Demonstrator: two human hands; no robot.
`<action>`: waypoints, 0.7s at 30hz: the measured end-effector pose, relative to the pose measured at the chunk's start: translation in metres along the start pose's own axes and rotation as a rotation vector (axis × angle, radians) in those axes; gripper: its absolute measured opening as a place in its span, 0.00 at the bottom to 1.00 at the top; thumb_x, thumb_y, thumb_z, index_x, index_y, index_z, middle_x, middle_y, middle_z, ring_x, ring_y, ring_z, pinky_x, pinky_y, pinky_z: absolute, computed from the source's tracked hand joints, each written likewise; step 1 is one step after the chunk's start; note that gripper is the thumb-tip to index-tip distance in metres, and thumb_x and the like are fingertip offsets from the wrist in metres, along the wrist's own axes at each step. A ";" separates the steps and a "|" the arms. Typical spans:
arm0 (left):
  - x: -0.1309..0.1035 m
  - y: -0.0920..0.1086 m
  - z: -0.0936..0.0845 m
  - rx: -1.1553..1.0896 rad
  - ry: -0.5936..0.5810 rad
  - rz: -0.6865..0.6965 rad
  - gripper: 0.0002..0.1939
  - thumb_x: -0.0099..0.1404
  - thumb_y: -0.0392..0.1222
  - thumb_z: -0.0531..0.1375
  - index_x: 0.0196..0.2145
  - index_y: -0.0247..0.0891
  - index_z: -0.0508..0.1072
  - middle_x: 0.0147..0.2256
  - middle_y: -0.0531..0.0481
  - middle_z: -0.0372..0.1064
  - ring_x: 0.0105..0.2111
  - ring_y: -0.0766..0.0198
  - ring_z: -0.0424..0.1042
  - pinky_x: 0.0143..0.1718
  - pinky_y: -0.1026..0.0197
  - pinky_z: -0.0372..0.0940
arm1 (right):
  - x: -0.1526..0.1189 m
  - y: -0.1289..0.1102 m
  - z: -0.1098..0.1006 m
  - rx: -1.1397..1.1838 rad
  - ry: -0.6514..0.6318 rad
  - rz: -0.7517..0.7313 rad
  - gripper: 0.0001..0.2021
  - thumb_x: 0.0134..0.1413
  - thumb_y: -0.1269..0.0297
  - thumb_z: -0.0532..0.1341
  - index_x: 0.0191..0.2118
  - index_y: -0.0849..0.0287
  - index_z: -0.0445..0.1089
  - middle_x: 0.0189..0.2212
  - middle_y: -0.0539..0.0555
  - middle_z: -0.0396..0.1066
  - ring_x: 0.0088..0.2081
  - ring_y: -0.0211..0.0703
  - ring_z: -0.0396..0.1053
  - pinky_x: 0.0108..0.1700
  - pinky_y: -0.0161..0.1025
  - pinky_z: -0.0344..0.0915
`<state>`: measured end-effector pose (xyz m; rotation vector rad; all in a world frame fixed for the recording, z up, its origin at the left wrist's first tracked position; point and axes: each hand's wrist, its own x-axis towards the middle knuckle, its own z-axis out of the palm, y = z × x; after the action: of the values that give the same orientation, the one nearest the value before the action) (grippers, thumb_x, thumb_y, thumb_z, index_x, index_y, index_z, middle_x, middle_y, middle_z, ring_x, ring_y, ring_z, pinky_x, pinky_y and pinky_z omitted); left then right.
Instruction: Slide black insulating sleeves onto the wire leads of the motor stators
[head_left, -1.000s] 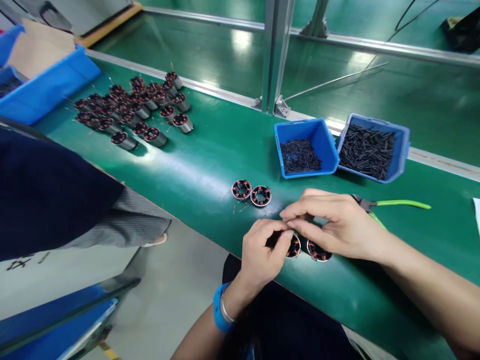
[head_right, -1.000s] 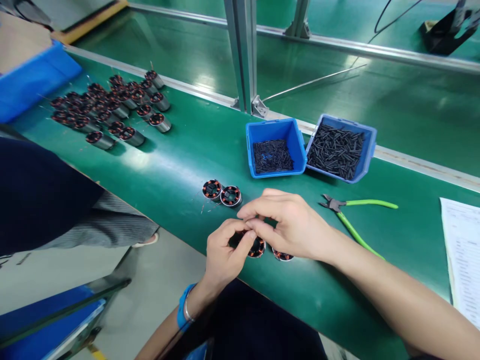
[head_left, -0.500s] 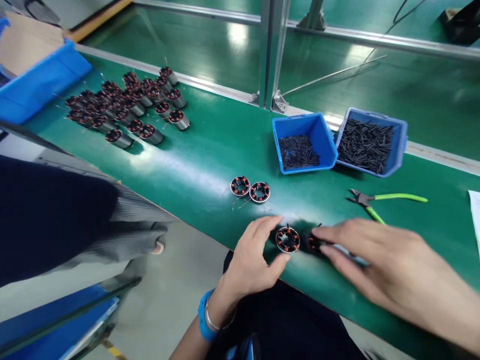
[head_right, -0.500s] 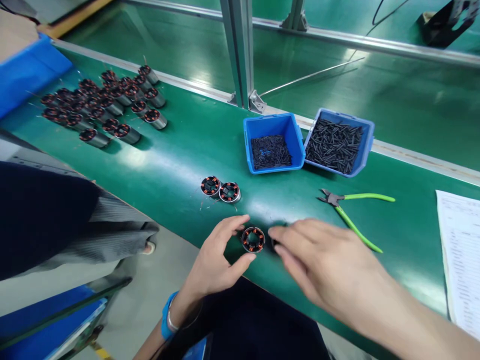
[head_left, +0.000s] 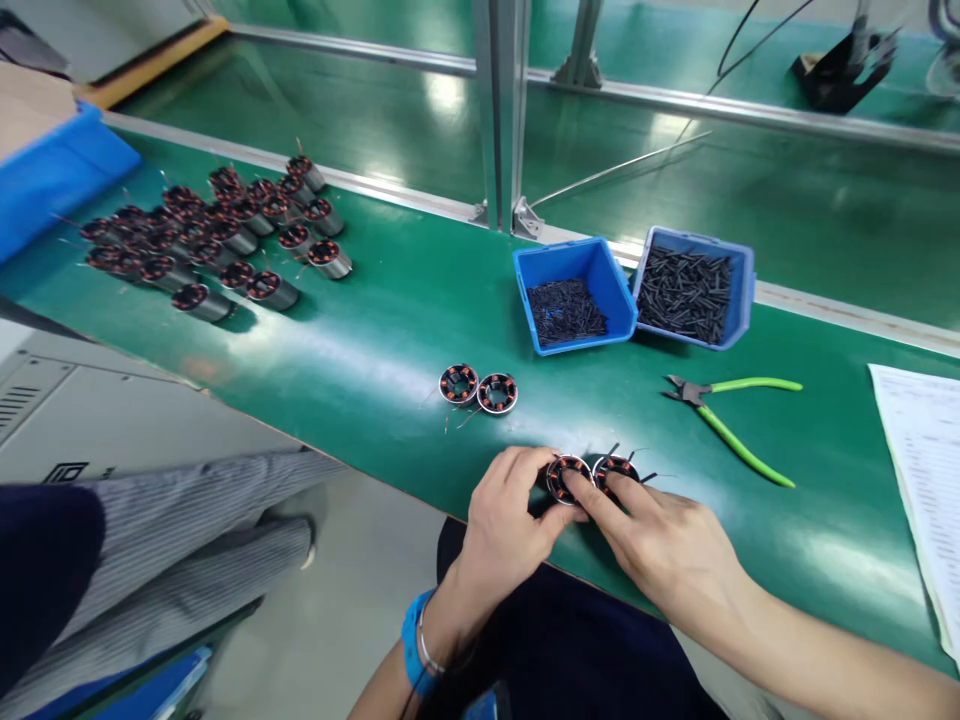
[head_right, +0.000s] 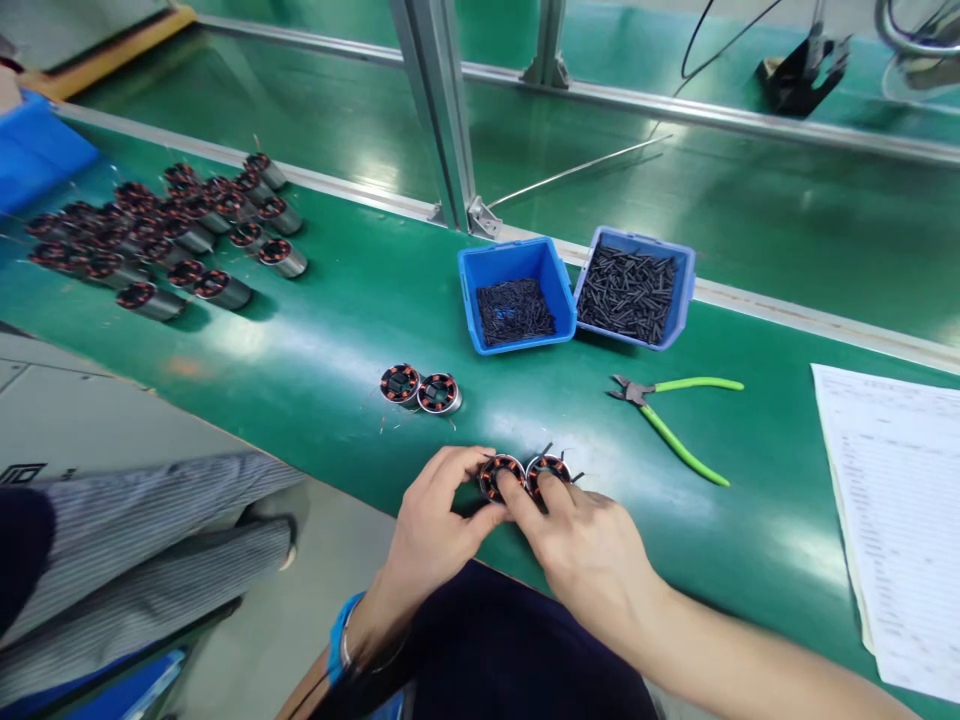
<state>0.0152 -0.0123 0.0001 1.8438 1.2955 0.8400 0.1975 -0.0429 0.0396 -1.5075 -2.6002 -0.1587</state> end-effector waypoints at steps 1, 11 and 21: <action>-0.001 0.000 0.000 -0.009 -0.008 -0.010 0.21 0.56 0.32 0.69 0.47 0.41 0.71 0.42 0.48 0.74 0.43 0.57 0.76 0.45 0.53 0.74 | 0.002 0.001 0.000 0.001 0.003 -0.008 0.20 0.57 0.75 0.54 0.51 0.58 0.76 0.32 0.56 0.77 0.21 0.37 0.69 0.23 0.33 0.63; 0.039 0.010 -0.039 -0.076 -0.429 0.237 0.33 0.52 0.37 0.70 0.56 0.44 0.69 0.54 0.44 0.68 0.54 0.49 0.69 0.57 0.45 0.67 | -0.006 0.014 0.000 0.110 0.070 -0.023 0.13 0.63 0.75 0.54 0.49 0.61 0.71 0.42 0.57 0.79 0.29 0.39 0.76 0.29 0.35 0.69; 0.054 0.005 -0.027 -0.060 -0.461 0.338 0.17 0.56 0.39 0.71 0.44 0.41 0.75 0.44 0.49 0.77 0.44 0.56 0.74 0.49 0.53 0.67 | -0.003 0.010 0.001 0.212 0.202 0.115 0.09 0.65 0.69 0.58 0.44 0.62 0.75 0.41 0.58 0.78 0.34 0.39 0.77 0.35 0.35 0.73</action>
<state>0.0106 0.0433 0.0247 2.0816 0.6777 0.5616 0.2079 -0.0406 0.0387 -1.4782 -2.2875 -0.0208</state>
